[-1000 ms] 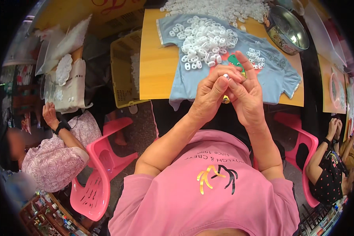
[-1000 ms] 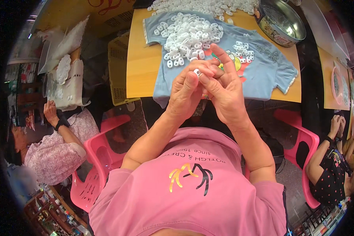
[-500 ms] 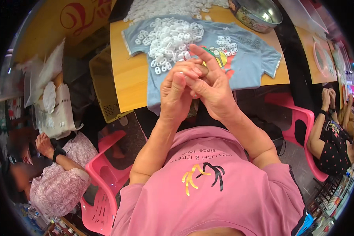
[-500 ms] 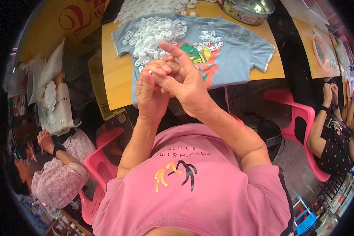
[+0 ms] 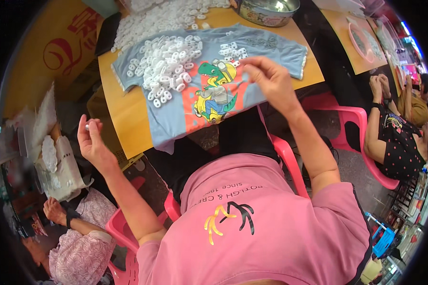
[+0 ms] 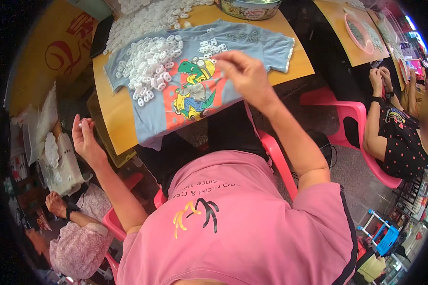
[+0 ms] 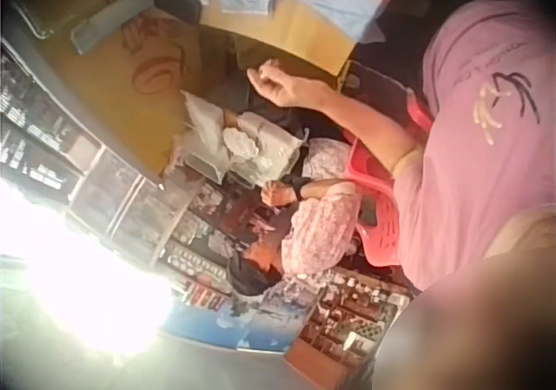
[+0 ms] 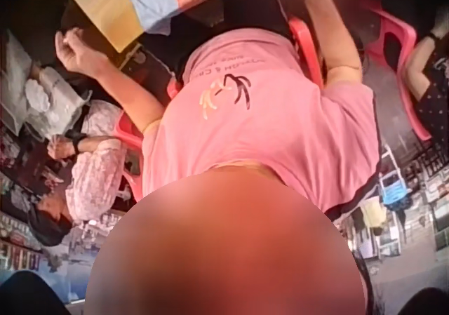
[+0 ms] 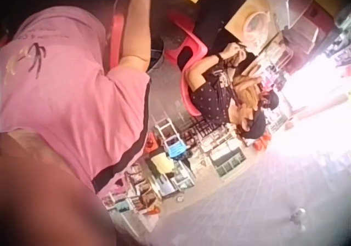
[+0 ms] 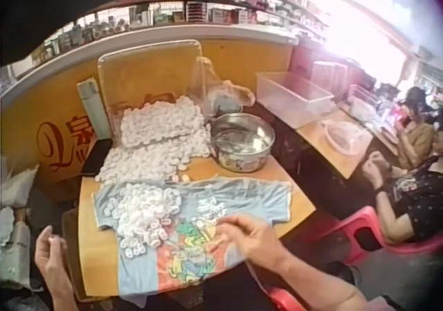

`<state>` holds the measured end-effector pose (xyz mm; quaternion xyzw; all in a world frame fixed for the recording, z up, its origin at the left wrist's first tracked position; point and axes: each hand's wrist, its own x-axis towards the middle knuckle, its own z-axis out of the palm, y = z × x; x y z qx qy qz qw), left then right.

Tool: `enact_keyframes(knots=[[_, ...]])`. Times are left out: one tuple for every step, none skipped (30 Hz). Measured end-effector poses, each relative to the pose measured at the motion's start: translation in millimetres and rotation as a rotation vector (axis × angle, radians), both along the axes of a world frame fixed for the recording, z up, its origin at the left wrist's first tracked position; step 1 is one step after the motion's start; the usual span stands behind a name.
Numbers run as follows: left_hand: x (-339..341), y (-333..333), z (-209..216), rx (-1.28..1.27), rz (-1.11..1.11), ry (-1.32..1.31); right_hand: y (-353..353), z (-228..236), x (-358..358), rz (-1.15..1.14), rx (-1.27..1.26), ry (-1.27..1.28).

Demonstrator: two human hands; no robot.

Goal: Attaching white plastic rings to colorful fabric garment accessories at a manual workstation.

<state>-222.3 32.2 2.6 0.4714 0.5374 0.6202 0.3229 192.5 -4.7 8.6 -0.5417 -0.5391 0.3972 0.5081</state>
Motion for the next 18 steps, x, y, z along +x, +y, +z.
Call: enact_keyframes(knots=[[-9.1,3.2,-5.3,-0.052,0.082,0.131,3.2,-4.1,14.6,-0.006,0.001,-0.004],[-14.6,3.4,-10.4,-0.05,0.077,0.128,6.8,-6.3,27.9,-0.058,-0.021,-0.087],[-19.6,1.8,-15.6,-0.086,0.161,0.273,9.8,-8.2,37.5,-0.11,-0.043,-0.17],[-16.7,0.2,-13.5,-0.124,0.243,0.419,11.8,-8.2,42.3,-0.115,-0.044,-0.172],[-11.5,-3.1,-13.6,-0.105,0.246,0.406,13.4,-7.5,46.0,-0.13,0.019,-0.322],[-4.0,-4.8,-14.9,-0.106,0.242,0.405,14.7,-6.6,48.0,-0.143,0.082,-0.471],[6.7,-6.6,-14.5,-0.05,0.187,0.369,16.2,-5.4,48.1,-0.144,0.082,-0.472],[18.3,-8.8,-13.2,0.005,0.135,0.334,19.2,-4.2,45.5,-0.098,0.118,-0.552],[32.7,-10.9,-11.9,0.017,0.065,0.265,22.1,-3.9,42.1,-0.052,0.154,-0.632],[46.2,-12.5,-8.5,-0.007,-0.029,0.259,23.5,-4.8,39.4,-0.055,0.153,-0.633],[62.2,-15.1,-7.3,-0.015,-0.068,0.193,26.1,-6.4,34.4,-0.012,0.228,-0.684],[78.7,-17.8,-6.9,-0.023,-0.108,0.126,28.4,-7.4,30.1,0.032,0.303,-0.734],[92.7,-20.9,-6.9,-0.023,-0.107,0.127,30.7,-8.0,26.4,0.033,0.303,-0.733],[105.7,-23.7,-6.9,-0.004,-0.179,0.133,33.1,-8.3,22.9,0.055,0.322,-0.824],[118.2,-26.7,-6.9,0.015,-0.251,0.138,34.3,-8.5,20.9,0.078,0.34,-0.915],[131.0,-29.9,-5.6,0.014,-0.253,0.138,34.6,-7.5,20.2,0.077,0.339,-0.915],[142.8,-33.6,-2.9,0.031,-0.31,0.131,35.4,-5.2,19.1,0.082,0.312,-0.916],[152.1,-36.2,-1.6,0.047,-0.367,0.124,35.8,-4.1,18.4,0.087,0.284,-0.917]])
